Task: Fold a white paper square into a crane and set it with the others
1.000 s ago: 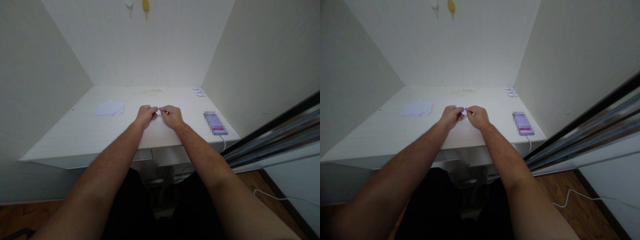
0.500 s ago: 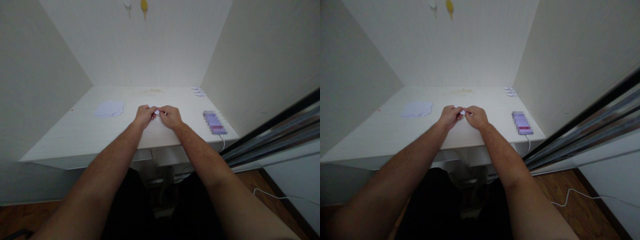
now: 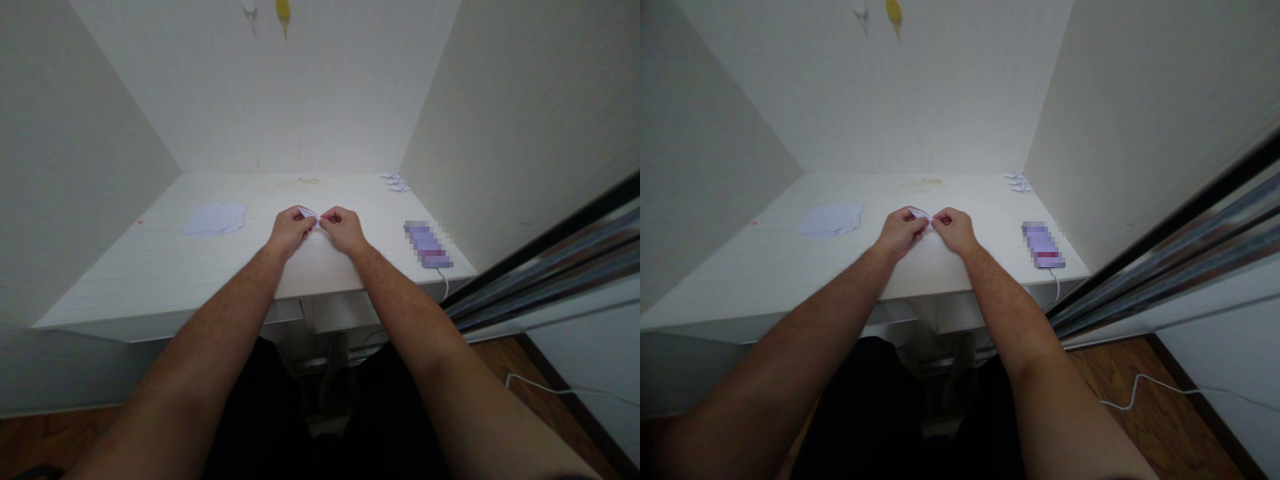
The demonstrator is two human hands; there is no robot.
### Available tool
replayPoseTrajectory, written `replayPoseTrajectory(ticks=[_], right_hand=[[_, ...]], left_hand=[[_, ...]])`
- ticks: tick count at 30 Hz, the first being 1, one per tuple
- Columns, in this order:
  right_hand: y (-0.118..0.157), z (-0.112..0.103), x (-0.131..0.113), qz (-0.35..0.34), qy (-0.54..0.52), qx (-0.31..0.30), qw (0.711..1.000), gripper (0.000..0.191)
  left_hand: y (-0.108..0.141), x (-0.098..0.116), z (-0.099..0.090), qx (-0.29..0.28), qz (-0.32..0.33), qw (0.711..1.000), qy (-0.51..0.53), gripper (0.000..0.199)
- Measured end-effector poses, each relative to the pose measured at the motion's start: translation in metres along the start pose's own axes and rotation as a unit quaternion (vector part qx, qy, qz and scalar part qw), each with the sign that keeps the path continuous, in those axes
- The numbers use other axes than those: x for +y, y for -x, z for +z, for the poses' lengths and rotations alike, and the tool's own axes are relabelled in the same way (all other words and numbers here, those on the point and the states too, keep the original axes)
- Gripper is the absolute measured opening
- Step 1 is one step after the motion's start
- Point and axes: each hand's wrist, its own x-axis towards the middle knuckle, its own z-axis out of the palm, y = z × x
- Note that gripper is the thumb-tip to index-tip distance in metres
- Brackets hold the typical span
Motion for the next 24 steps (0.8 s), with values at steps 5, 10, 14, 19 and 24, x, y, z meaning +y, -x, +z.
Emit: replayPoseTrajectory(ticks=[5,10,14,19,24], right_hand=[[0.0009,-0.0014,-0.0036,0.011,-0.007,-0.001,1.0,0.011],[-0.0013,-0.0007,0.0003,0.024,-0.03,-0.004,0.999,0.012],[-0.0034,-0.0003,0.0043,0.038,-0.05,-0.008,0.998,0.013],[-0.0033,-0.001,0.0022,0.046,-0.057,-0.009,0.997,0.013],[-0.0027,-0.0012,0.0008,0.043,-0.055,-0.003,0.998,0.013]], left_hand=[[0.0009,0.0001,0.0,-0.002,-0.01,1.0,0.005,0.017],[-0.0005,-0.0009,-0.0004,-0.011,0.001,1.0,0.015,0.016],[-0.0014,-0.002,-0.0012,-0.013,-0.003,1.0,0.014,0.016],[0.0002,0.0006,-0.0008,-0.015,-0.008,1.0,0.013,0.017],[0.0005,0.0022,-0.0002,-0.017,-0.009,1.0,0.01,0.015]])
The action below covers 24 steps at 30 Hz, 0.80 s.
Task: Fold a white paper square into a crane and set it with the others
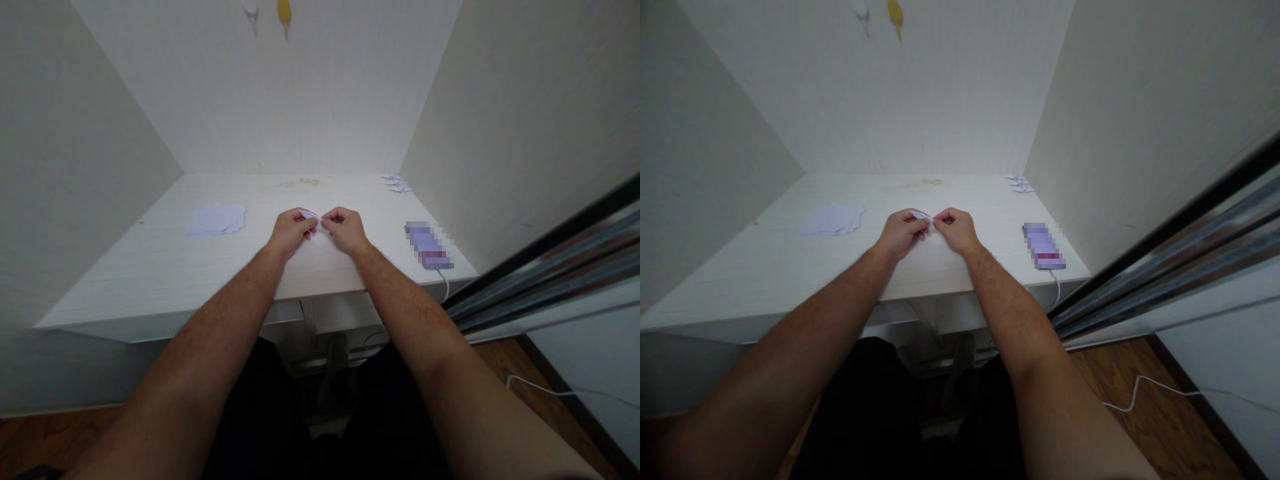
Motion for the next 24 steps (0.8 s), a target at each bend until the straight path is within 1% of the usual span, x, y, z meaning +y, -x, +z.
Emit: replayPoseTrajectory(ticks=[7,15,24], right_hand=[[-0.0012,-0.0002,0.0039,-0.007,0.001,0.001,1.0,0.013],[-0.0009,-0.0011,0.0018,-0.006,0.006,0.006,1.0,0.012],[0.0023,-0.0005,-0.0033,-0.013,0.009,0.009,1.0,0.012]], left_hand=[[-0.0007,-0.0023,-0.0008,-0.003,0.006,1.0,-0.007,0.013],[0.0023,0.0007,0.0007,-0.002,-0.002,1.0,-0.01,0.017],[-0.0024,-0.0076,-0.0024,-0.015,0.024,1.0,-0.01,0.013]])
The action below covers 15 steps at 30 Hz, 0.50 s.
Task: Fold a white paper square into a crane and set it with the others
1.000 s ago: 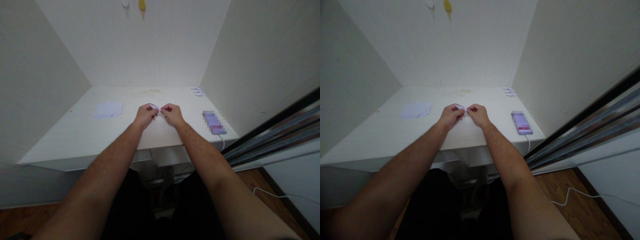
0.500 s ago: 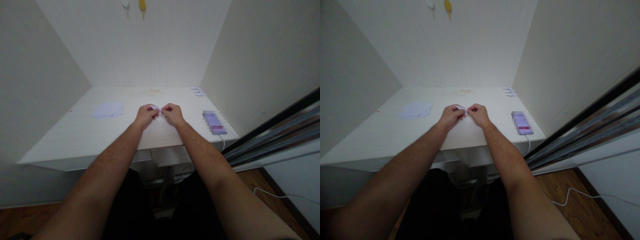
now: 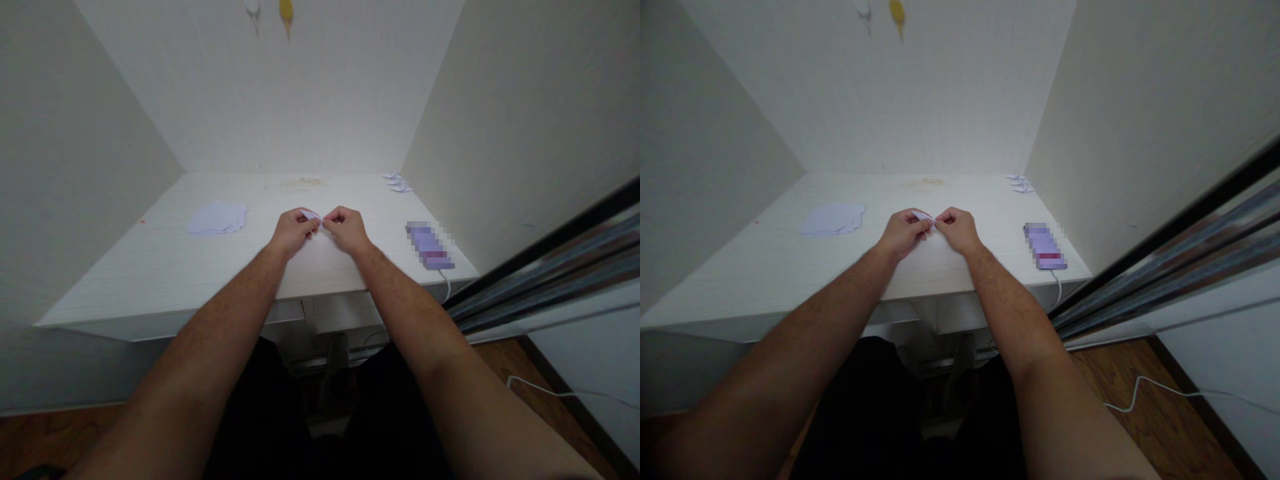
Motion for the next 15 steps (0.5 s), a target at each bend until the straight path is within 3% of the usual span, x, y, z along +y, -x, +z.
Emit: replayPoseTrajectory(ticks=[15], right_hand=[[0.0015,-0.0007,-0.0047,-0.015,0.017,-0.006,1.0,0.013]], left_hand=[[0.0,-0.0012,-0.0018,-0.005,-0.01,1.0,0.0,0.013]])
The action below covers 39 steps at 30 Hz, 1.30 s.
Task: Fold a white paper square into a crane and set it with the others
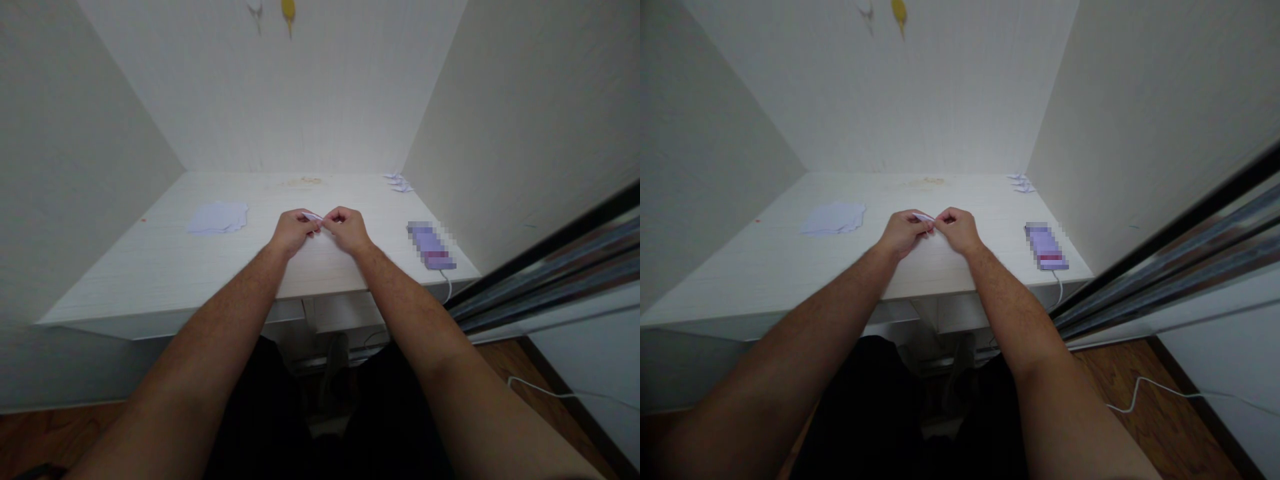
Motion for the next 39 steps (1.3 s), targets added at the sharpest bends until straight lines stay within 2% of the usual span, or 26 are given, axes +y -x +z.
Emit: replayPoseTrajectory(ticks=[5,13,27,39], right_hand=[[0.002,0.002,-0.001,-0.038,0.033,0.017,0.999,0.011],[0.001,0.004,0.002,-0.049,0.083,0.034,0.995,0.011],[0.002,0.006,0.011,-0.08,0.092,0.004,0.993,0.017],[0.002,0.006,0.008,-0.06,0.082,-0.012,0.995,0.016]], left_hand=[[0.0,0.002,0.001,-0.001,0.002,1.0,0.003,0.013],[0.001,0.003,0.002,0.015,-0.005,1.0,0.025,0.02],[0.004,0.01,0.003,0.034,-0.035,0.997,0.06,0.021],[0.003,0.009,0.002,0.045,-0.036,0.996,0.073,0.016]])
